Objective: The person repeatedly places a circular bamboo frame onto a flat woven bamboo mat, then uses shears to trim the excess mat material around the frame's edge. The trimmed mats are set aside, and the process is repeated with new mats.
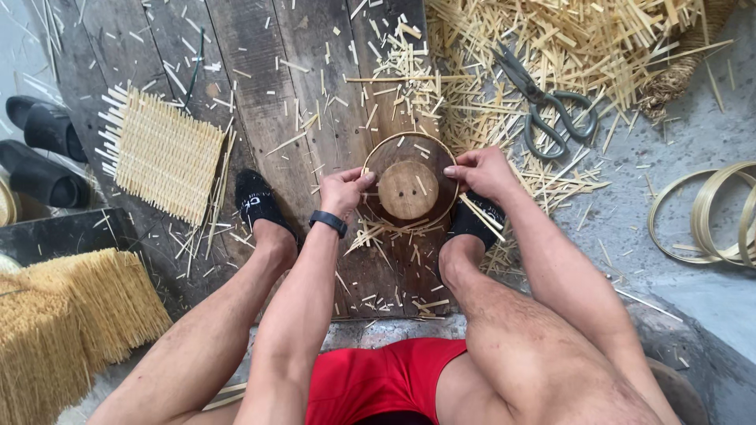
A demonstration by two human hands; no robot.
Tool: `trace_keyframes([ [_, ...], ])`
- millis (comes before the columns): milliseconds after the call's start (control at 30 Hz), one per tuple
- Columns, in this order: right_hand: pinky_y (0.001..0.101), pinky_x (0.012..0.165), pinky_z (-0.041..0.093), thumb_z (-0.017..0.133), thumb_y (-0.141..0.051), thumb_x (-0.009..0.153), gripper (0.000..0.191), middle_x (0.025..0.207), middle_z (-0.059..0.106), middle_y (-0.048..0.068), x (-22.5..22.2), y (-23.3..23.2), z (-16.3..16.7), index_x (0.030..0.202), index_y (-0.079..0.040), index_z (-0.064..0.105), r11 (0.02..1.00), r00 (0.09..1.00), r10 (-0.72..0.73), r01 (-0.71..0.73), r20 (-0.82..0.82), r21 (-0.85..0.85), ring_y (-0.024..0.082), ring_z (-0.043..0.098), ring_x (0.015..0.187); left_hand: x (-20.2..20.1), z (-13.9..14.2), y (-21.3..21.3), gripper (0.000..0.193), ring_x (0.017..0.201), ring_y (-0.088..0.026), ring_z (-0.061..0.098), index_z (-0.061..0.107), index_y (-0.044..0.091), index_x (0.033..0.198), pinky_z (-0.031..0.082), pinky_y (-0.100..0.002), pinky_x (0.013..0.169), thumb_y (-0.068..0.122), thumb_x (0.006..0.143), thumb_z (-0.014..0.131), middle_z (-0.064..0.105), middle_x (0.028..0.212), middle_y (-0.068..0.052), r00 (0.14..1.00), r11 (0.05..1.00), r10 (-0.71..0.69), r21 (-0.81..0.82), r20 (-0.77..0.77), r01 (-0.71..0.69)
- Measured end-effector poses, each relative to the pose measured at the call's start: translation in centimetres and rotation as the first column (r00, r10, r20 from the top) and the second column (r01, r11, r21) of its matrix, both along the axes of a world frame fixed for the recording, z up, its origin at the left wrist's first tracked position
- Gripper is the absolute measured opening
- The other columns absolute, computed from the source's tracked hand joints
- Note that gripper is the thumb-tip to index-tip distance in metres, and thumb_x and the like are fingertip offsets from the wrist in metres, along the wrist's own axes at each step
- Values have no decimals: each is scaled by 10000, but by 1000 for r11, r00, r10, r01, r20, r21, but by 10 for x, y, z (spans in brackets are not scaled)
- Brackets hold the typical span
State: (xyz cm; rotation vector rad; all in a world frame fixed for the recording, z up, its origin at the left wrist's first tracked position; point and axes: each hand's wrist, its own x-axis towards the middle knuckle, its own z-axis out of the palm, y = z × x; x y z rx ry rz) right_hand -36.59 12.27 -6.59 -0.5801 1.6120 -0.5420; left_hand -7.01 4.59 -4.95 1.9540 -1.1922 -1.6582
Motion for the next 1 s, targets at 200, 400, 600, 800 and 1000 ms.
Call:
trace_keyframes([
  [200, 315, 549, 587, 822, -60, 852, 197, 788, 719, 117, 0, -10, 5, 958, 80, 734, 993, 990, -116, 114, 79, 29, 160, 664, 613, -12, 2, -8, 289, 595, -118, 620, 805, 11, 1045, 494, -267, 512, 176, 814, 859, 775, 828, -90, 983, 988, 55, 134, 174, -79],
  [400, 315, 689, 681, 695, -40, 916, 123, 893, 765, 115, 6, -3, 34, 1006, 37, 729, 930, 841, -362, 354, 402, 96, 169, 766, 747, -12, 16, 24, 240, 779, -154, 660, 709, 17, 1155, 547, -298, 661, 144, 954, 679, 739, 983, -91, 758, 819, 542, 429, -363, -381],
  [600, 359, 629, 655, 653, -30, 957, 109, 855, 735, 139, 29, 7, 11, 958, 69, 698, 965, 945, -261, 258, 197, 44, 231, 744, 709, -40, -9, 70, 167, 890, -228, 734, 623, -13, 1135, 636, -383, 778, 68, 990, 625, 729, 1032, -109, 745, 786, 575, 482, -338, -388],
  [800, 375, 652, 661, 686, -96, 946, 260, 948, 739, 186, 31, 4, 33, 1105, 104, 637, 974, 973, -223, 225, 59, -23, 254, 755, 785, -35, 2, 59, 212, 872, -234, 743, 659, 1, 1164, 657, -356, 731, 58, 960, 649, 745, 1043, -118, 814, 840, 499, 397, -298, -370],
  [1000, 393, 827, 666, 768, -355, 859, 906, 1347, 523, 192, 40, -10, 90, 1513, 7, 256, 955, 935, -191, 247, 298, -163, 256, 665, 1136, -17, 78, 26, 409, 1047, -265, 720, 650, 70, 1315, 586, -365, 934, 114, 913, 715, 746, 1176, -150, 961, 908, -199, -405, -191, 107],
])
